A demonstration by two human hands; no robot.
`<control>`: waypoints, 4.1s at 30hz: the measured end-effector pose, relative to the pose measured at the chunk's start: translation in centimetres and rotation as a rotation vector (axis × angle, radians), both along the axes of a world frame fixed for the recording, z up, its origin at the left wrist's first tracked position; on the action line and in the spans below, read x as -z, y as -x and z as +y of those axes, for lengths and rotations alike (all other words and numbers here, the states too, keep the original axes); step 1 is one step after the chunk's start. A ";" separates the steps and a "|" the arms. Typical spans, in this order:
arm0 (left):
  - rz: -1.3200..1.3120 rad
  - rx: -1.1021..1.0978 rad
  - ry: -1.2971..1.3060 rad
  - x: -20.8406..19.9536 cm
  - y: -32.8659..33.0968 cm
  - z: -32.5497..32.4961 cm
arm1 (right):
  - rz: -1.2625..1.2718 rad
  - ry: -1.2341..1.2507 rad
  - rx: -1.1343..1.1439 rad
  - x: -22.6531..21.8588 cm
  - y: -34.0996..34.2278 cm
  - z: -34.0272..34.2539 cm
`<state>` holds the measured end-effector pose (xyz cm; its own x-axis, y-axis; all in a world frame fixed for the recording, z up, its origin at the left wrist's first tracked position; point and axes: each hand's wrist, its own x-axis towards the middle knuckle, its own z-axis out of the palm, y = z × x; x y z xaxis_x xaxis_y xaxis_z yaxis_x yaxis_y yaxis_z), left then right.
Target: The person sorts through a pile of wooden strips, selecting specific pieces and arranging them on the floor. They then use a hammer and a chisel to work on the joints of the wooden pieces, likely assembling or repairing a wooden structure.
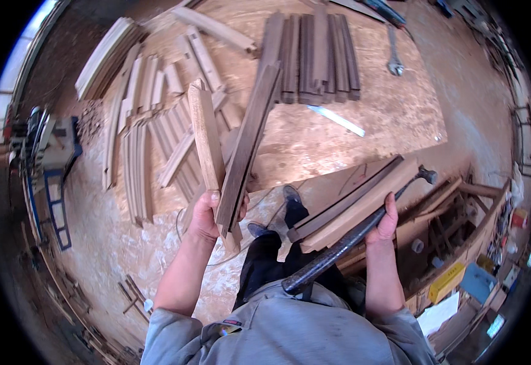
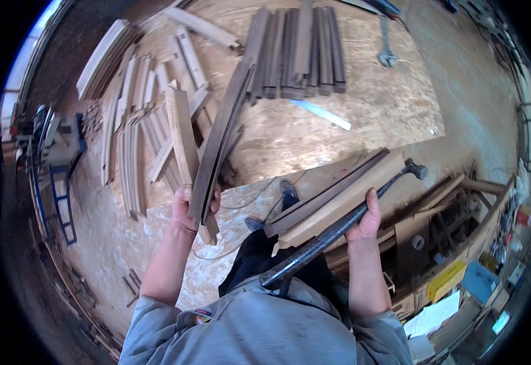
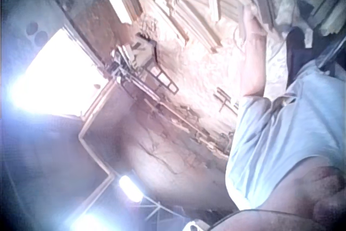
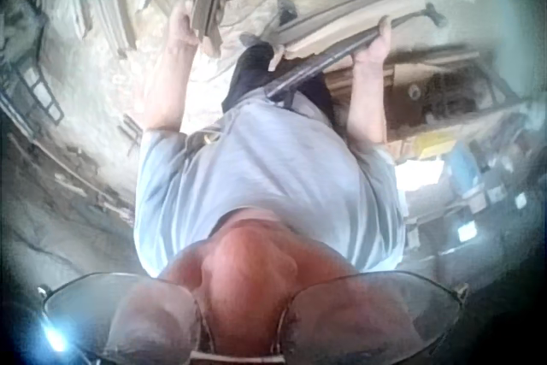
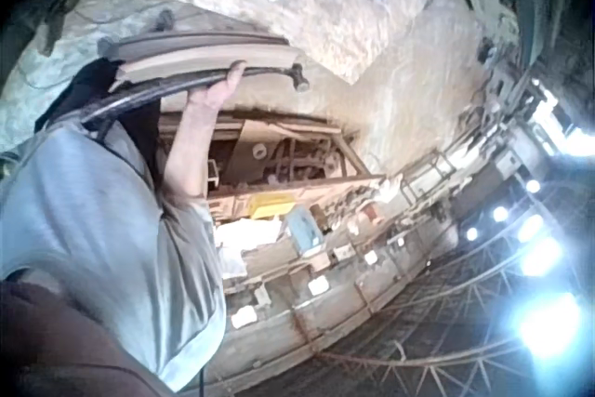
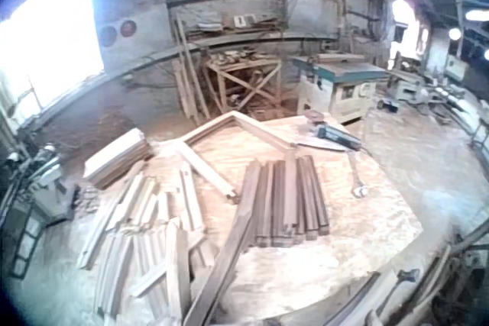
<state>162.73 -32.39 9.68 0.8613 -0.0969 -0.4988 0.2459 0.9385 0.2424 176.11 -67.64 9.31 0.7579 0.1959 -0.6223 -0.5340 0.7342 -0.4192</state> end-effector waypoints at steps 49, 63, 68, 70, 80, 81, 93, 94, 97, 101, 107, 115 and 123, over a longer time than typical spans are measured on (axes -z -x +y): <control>0.564 0.480 -2.168 -5.6 4.1 1.6 | -0.144 -0.109 -0.413 -2.0 -3.6 9.7; 0.387 0.501 -2.373 -2.0 1.7 -0.6 | -0.124 -0.105 -0.392 -0.5 -3.5 8.1; 0.451 0.624 -2.321 -1.8 1.2 -0.2 | -0.113 -0.109 -0.395 0.2 -3.6 7.3; 0.453 0.629 -2.311 -1.7 1.1 0.1 | -0.112 -0.135 -0.392 0.6 -3.6 7.0; 0.284 0.521 -2.550 -2.0 1.5 1.8 | -0.057 -0.121 -0.348 0.3 -4.0 6.5; 0.275 0.539 -2.569 -1.5 1.7 2.1 | -0.052 -0.122 -0.339 0.4 -4.0 6.4; 0.374 0.624 -2.319 -2.5 0.1 4.4 | -0.056 -0.119 -0.350 0.3 -3.6 6.8; 0.401 0.688 -2.261 -3.0 -0.1 4.5 | -0.059 -0.117 -0.359 0.2 -3.6 7.0; 0.377 0.440 -2.275 -4.0 -0.2 4.4 | -0.048 -0.095 -0.367 0.2 -3.6 7.3; 0.490 0.114 -1.991 -5.8 0.9 4.4 | 0.030 -0.033 -0.408 0.6 -3.6 7.9; 0.398 0.077 -1.359 -8.9 1.0 0.8 | -0.095 -0.287 -0.530 -0.4 -3.2 10.1; 0.368 0.409 -1.158 -10.7 -1.1 -3.9 | -0.139 -0.322 -0.715 -3.2 -1.6 13.7; 0.266 -0.002 -0.744 -6.6 3.1 -3.9 | 0.073 -0.277 -0.802 -2.7 0.6 17.7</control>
